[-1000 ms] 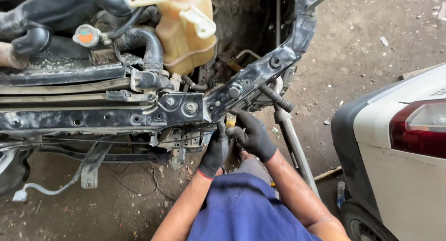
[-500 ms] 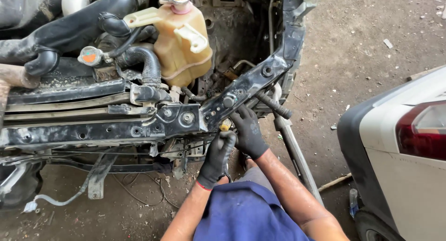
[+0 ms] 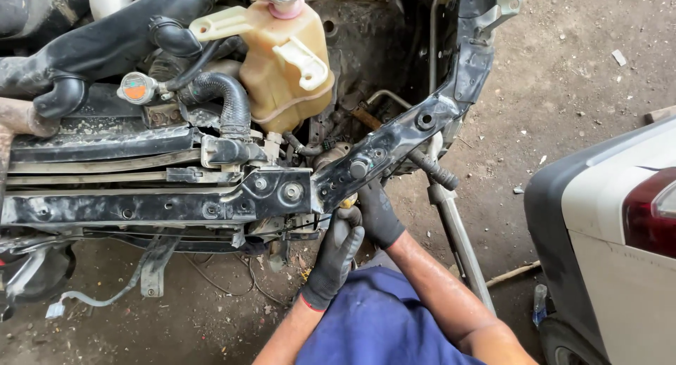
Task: The person uses a screwdriver to work on the front frame of a car with the hood open. They repeatedly insert the tool into a specific area near the radiator and coolant reservoir, applying force to manipulate components within the engine bay.
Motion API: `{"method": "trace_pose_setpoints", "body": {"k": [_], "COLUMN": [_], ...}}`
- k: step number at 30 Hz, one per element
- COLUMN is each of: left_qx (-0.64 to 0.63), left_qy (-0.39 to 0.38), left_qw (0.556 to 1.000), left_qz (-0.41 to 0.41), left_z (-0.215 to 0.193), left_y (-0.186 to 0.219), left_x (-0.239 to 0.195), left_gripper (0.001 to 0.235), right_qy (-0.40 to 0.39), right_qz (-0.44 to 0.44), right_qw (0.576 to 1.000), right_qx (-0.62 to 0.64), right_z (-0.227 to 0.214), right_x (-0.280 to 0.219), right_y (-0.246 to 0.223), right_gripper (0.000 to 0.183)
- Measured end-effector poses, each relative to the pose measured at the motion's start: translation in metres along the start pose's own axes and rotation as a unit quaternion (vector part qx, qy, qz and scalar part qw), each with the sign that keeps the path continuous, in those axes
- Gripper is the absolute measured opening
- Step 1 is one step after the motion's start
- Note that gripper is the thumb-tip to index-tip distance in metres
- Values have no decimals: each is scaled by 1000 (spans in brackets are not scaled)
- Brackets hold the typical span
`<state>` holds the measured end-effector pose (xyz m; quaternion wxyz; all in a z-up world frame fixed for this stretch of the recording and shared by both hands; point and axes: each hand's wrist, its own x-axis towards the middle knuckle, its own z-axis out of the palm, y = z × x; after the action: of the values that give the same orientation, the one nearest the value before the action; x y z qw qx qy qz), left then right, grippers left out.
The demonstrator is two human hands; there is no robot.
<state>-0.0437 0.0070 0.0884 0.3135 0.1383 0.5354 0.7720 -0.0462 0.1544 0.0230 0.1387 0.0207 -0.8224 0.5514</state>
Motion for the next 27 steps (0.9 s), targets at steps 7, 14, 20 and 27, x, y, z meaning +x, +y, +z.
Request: {"method": "trace_pose_setpoints", "body": {"k": [7, 14, 20, 27], "left_qx": [35, 41, 51, 77], "left_qy": [10, 31, -1, -29], "left_qw": [999, 997, 997, 997], "left_qz": [-8, -56, -52, -15], "left_z": [25, 10, 17, 19], "left_y": [50, 4, 24, 28], "left_x": [20, 3, 8, 10], "left_gripper": [52, 66, 70, 83], "right_qy": [22, 13, 1, -7], "right_qz": [17, 84, -13, -17], "right_qw": [998, 996, 999, 999], "right_qx": [65, 38, 49, 47], "right_z": [-9, -6, -12, -16], "right_x": [34, 21, 24, 26], "right_y": [-31, -6, -9, -22], "right_gripper": [81, 57, 54, 57]}}
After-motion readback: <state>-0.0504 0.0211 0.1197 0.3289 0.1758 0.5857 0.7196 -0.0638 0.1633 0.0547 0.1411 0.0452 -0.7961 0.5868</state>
